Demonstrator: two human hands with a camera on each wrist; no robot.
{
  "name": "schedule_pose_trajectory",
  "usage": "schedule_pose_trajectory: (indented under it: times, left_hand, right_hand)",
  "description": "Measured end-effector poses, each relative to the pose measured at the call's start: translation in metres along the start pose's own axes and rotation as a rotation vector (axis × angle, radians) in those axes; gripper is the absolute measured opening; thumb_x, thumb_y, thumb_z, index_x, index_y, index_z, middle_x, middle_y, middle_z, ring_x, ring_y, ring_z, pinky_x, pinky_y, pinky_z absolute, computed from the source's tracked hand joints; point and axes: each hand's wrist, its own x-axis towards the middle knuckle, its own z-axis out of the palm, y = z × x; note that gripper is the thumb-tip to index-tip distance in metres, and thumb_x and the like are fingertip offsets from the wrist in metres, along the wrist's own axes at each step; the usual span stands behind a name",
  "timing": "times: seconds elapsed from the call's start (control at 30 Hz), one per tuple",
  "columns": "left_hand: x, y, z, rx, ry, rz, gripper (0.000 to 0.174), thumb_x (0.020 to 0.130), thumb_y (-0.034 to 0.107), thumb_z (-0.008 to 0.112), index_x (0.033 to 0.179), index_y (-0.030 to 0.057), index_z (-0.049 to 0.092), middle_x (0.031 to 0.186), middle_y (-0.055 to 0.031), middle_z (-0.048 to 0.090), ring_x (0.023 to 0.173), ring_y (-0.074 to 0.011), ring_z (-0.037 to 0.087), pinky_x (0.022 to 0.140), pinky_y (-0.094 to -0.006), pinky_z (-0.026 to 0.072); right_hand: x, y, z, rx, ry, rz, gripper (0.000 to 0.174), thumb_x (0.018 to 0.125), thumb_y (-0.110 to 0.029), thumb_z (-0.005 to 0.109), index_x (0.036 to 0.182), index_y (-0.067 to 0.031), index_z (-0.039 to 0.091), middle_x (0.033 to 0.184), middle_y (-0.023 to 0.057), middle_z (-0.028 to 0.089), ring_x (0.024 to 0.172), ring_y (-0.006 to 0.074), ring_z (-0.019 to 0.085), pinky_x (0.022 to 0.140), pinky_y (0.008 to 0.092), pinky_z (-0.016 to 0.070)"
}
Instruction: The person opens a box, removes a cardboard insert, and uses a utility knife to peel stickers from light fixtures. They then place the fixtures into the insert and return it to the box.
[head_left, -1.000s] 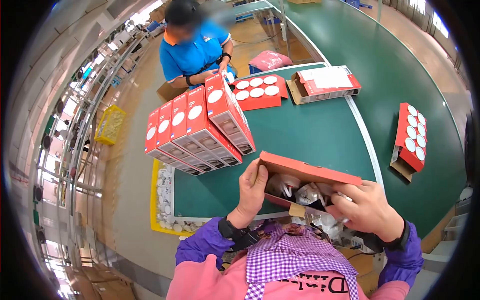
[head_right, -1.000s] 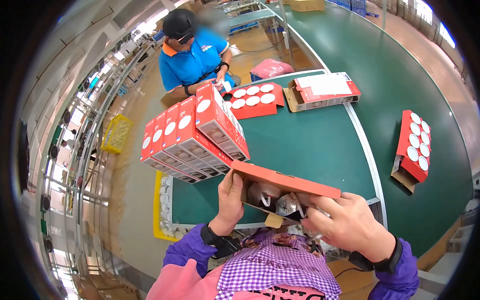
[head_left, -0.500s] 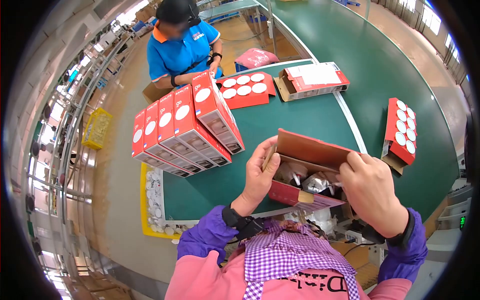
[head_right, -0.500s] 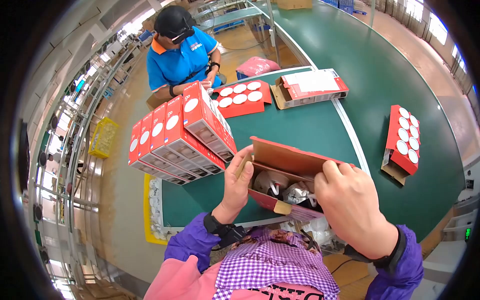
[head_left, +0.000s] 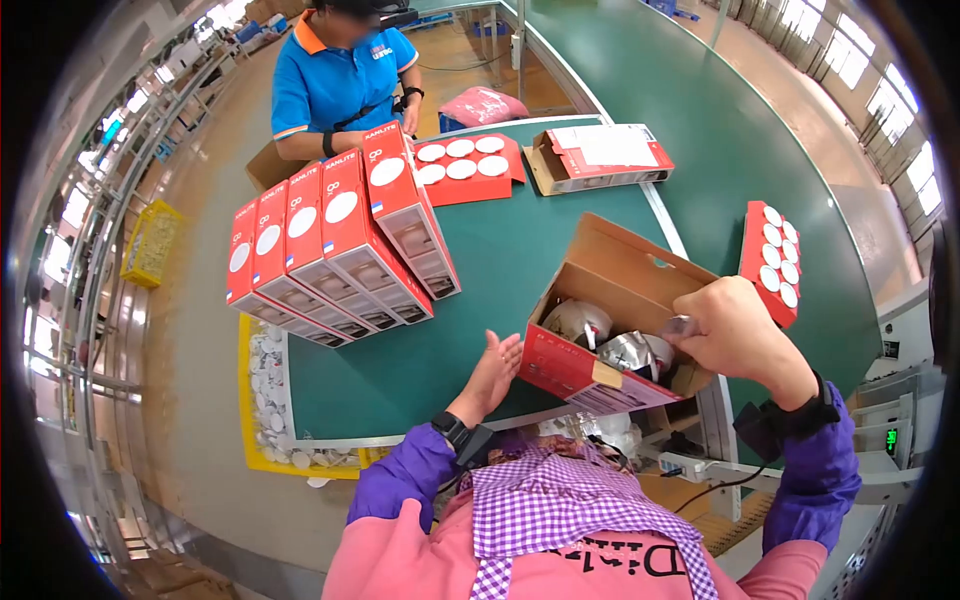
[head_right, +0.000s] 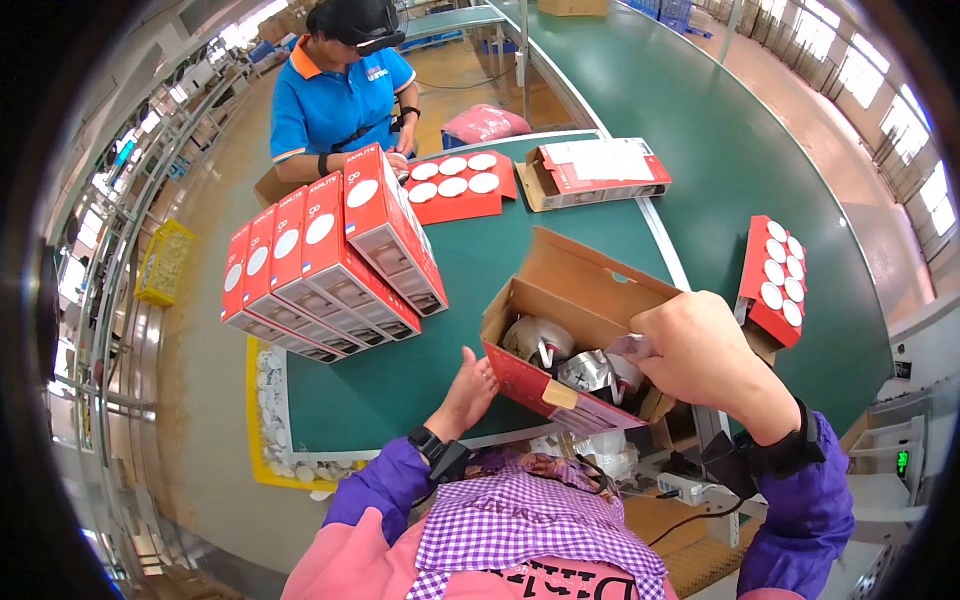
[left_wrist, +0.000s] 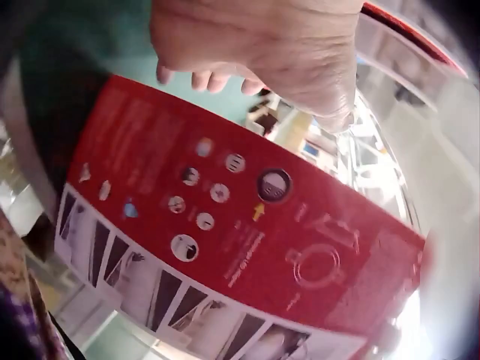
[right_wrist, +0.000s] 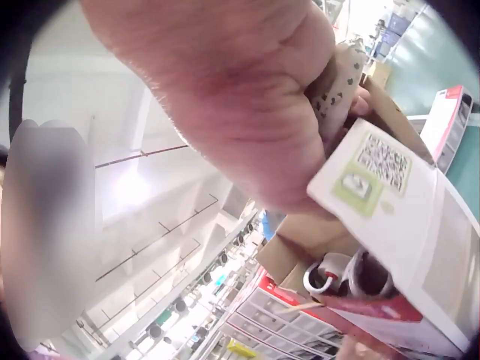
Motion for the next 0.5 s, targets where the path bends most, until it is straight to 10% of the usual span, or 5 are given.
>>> schedule_pose_trajectory:
  times: [0.27, 0.5]
  left_hand:
    - [-0.004, -0.005, 0.009, -0.255, -0.035, -0.14, 0.072, 0.087, 0.068, 0.037, 0.132, 0.0124, 0.044, 0.13, -0.0063, 0.052, 0.118, -0.0218, 0.047, 0.098, -0.0375, 0.0341]
    - [0.02, 0.015, 0.027, -0.399, -0.127, 0.112, 0.074, 0.082, 0.067, 0.049, 0.13, 0.0113, 0.047, 0.132, -0.0079, 0.052, 0.12, -0.0256, 0.049, 0.102, -0.0472, 0.0372]
  right_hand:
    - [-0.024, -0.003, -0.039, 0.339, 0.065, 0.173, 0.024, 0.069, -0.017, 0.074, 0.074, 0.0032, 0.062, 0.054, 0.016, 0.051, 0.047, 0.0277, 0.05, 0.049, 0.0349, 0.0423]
    - [-0.048, 0.038, 0.003, 0.801, 0.263, 0.398, 0.019, 0.077, -0.011, 0.072, 0.068, 0.0001, 0.059, 0.057, -0.0057, 0.049, 0.053, 0.0028, 0.041, 0.046, 0.0249, 0.0334]
